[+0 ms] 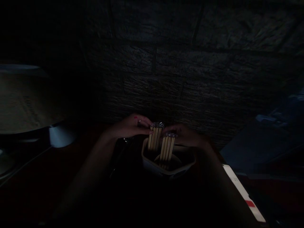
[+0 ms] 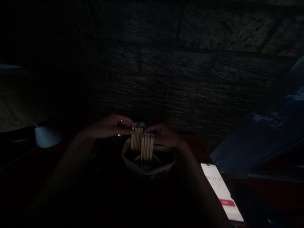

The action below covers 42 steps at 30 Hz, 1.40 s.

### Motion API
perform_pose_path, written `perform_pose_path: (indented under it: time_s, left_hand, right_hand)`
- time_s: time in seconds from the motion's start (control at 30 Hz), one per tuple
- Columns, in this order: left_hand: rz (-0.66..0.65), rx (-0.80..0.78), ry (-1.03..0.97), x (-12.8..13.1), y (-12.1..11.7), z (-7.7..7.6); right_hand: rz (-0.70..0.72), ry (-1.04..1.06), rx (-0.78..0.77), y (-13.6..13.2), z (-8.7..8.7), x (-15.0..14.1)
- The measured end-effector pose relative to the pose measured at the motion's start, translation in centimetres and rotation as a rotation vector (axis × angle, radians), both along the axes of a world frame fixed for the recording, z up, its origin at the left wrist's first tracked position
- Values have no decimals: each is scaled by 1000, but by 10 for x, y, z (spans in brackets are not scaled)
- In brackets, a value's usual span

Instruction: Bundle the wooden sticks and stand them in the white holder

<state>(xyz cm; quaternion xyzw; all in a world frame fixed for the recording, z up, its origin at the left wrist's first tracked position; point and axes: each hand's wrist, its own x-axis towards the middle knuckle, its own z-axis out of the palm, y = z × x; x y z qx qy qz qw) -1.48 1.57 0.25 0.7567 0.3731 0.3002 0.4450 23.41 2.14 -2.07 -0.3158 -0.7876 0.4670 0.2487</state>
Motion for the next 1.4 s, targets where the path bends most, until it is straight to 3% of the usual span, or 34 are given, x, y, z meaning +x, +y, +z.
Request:
perform_pose_path:
  time_s: [0.13,0.63,0.97,1.4]
  left_hand:
    - [-31,-58,-26,4,-2,-1]
    - [-43,10,38,9,0,-4]
    - [-40,16,42,12,-2,-5]
    - [-48,-2,22,10,-3,-3]
  right_hand:
    - [-10,-39,45,-2,2,-2]
    - [-16,-70,149,0,0,-4]
    - [11,-54,164,1,-3,-4]
    - [10,-13,71,-1,-4,-6]
